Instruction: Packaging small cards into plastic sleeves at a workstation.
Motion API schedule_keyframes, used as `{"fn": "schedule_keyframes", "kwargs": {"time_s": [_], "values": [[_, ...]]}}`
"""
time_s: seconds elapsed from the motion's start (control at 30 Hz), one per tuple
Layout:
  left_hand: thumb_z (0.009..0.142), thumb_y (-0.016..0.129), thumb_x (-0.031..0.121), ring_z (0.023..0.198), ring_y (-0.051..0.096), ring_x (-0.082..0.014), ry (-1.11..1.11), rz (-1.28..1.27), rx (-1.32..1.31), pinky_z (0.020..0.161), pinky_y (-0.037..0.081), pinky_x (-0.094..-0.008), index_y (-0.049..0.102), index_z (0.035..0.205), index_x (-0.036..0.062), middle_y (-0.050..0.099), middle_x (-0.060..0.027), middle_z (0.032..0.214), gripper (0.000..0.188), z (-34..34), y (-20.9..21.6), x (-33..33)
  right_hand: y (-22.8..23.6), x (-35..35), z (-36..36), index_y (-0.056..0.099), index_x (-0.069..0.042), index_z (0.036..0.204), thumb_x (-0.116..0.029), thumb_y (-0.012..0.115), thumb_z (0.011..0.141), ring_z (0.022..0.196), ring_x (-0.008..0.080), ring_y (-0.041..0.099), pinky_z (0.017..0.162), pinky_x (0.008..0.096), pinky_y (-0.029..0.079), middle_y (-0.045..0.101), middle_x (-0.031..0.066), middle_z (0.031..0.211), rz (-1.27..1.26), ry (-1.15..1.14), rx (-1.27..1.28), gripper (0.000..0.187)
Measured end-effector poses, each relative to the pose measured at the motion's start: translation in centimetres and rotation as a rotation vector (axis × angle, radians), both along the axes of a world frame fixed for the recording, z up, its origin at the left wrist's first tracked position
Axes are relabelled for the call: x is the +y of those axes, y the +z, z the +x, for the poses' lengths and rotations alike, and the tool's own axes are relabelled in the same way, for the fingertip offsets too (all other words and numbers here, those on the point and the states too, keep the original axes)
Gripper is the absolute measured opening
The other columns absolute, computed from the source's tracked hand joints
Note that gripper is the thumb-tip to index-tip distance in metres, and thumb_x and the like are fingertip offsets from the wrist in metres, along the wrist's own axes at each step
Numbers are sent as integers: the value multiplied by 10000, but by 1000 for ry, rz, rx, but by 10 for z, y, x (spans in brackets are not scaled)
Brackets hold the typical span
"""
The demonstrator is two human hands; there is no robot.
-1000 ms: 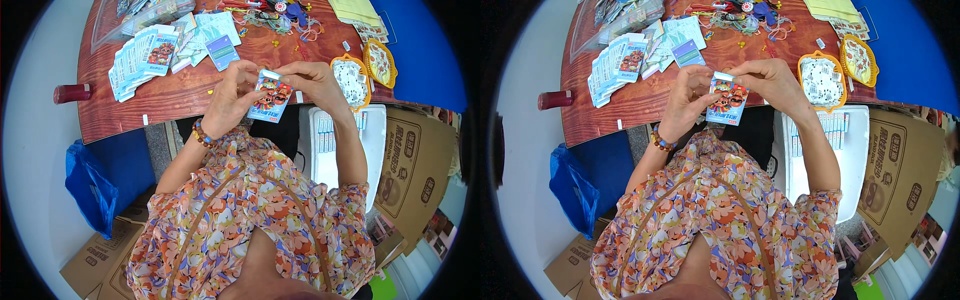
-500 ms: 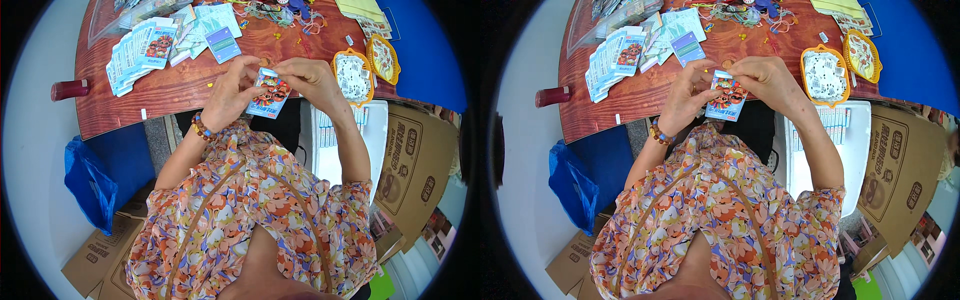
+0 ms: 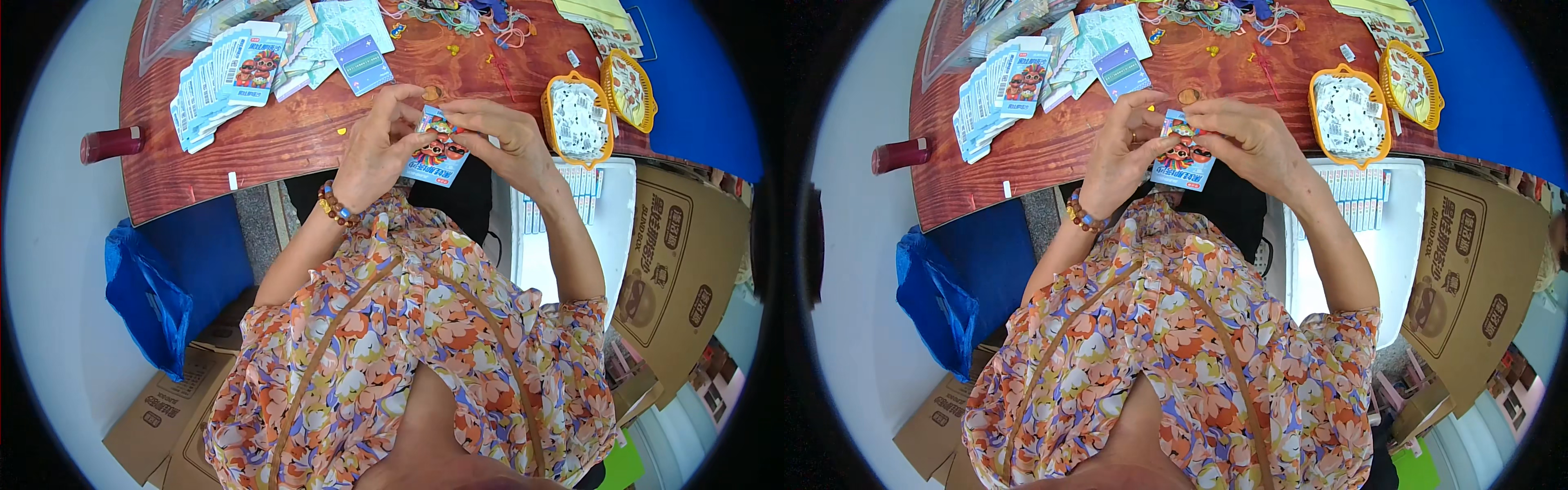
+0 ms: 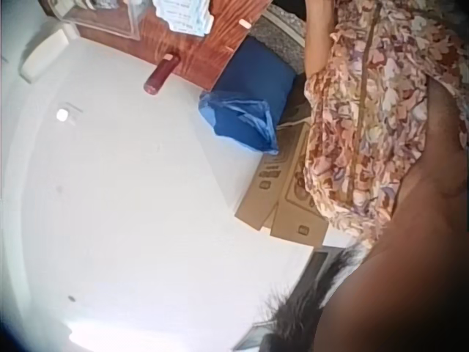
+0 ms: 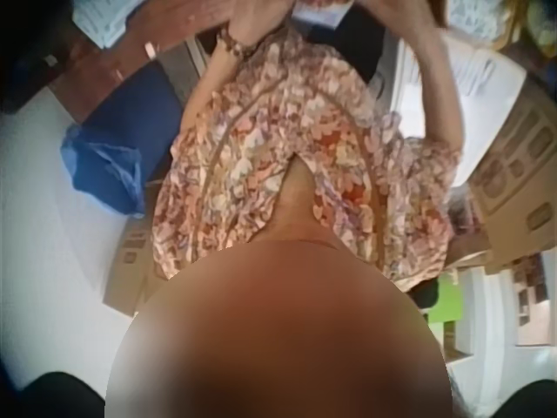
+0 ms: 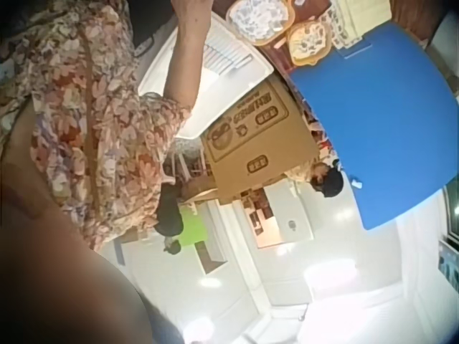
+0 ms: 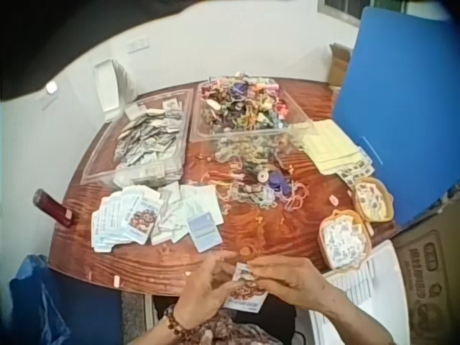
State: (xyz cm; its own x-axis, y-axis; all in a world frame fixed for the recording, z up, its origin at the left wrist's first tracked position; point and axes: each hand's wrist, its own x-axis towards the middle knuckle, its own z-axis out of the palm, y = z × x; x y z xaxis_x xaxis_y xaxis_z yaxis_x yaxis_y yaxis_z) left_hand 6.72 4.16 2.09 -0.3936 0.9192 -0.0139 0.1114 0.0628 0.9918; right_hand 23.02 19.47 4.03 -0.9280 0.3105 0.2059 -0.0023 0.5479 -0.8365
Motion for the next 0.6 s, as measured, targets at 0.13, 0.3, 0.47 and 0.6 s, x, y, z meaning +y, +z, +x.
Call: {"fn": "schedule_keyframes", "kwargs": {"time_s": [0.13, 0.3, 0.47, 0.6], "values": [[867, 706, 52, 845, 699, -156, 21, 24, -50, 718, 538, -297, 499, 1303, 73, 686, -83, 948, 483, -1, -3, 3, 1, -7, 0, 671, -29, 1204, -31, 675, 900, 1101, 164, 638, 896, 296, 537, 646, 97, 1264, -151, -77, -70, 305], [879, 697, 48, 857, 685, -134, 25, 63, -131, 722, 532, -281, 505, 1318, 67, 673, -68, 954, 479, -2, -5, 5, -6, -2, 8, 661, 6, 1202, -4, 655, 913, 1090, 155, 630, 926, 272, 513, 630, 96, 1251, -360, -181, 51, 289], [898, 675, 30, 910, 674, -133, 7, 53, -76, 753, 537, -275, 551, 1310, 60, 662, -69, 1038, 432, -3, 2, 5, -10, 4, 10, 677, 10, 1163, -2, 656, 904, 1049, 161, 636, 910, 275, 520, 629, 107, 1249, -214, -120, 91, 260], [897, 676, 27, 905, 675, -136, -73, 96, 54, 754, 540, -276, 608, 1252, 50, 665, -60, 1022, 362, -6, -6, 6, -17, 14, 8, 684, 8, 1143, -4, 663, 896, 1012, 139, 646, 855, 247, 537, 659, 98, 1184, -371, -86, 64, 248]]}}
